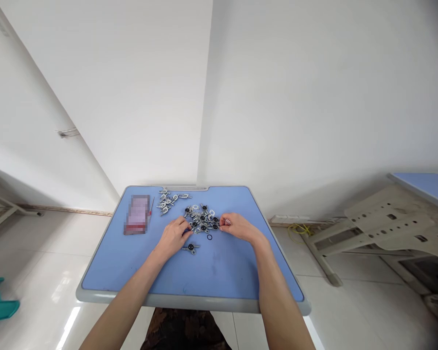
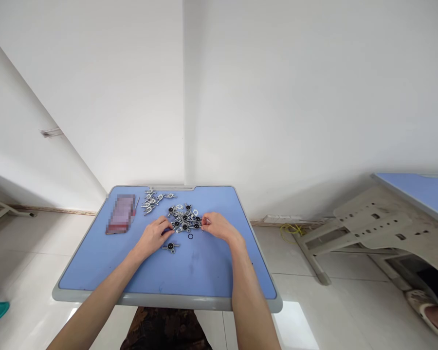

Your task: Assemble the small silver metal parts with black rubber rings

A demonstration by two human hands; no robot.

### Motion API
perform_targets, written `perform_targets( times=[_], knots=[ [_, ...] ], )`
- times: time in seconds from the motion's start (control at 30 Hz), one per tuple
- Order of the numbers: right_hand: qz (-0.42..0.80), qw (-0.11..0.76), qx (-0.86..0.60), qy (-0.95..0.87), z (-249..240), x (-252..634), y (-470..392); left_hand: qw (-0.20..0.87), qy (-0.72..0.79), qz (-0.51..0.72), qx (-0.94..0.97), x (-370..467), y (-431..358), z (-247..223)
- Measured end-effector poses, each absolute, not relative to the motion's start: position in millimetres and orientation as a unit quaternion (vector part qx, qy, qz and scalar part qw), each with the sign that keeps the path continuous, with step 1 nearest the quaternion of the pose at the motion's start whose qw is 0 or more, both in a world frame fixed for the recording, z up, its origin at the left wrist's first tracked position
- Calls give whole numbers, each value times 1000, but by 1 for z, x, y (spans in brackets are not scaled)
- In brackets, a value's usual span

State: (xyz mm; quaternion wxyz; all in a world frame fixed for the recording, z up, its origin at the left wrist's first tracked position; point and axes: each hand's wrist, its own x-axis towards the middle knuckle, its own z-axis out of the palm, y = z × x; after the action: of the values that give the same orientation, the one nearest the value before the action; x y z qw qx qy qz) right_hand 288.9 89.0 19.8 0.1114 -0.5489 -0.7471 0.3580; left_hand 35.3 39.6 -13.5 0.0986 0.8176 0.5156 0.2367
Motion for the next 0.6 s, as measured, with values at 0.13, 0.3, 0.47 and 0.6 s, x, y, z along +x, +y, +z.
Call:
perform_targets(
  times=[0.13,0.3,0.47,0.6],
  knots=[
    [363,112,-551,-743,18,290,89,86,523,235,815,35,40,-13],
    [369,115,-551,-740,19,290,89,66,541,235,805,32,40,-13],
    [372,126,-543,-742,25,291,87,63,548,232,801,31,39,-11],
    [349,157,-546,-745,29,289,86,71,545,235,802,31,39,-10]
  ],
)
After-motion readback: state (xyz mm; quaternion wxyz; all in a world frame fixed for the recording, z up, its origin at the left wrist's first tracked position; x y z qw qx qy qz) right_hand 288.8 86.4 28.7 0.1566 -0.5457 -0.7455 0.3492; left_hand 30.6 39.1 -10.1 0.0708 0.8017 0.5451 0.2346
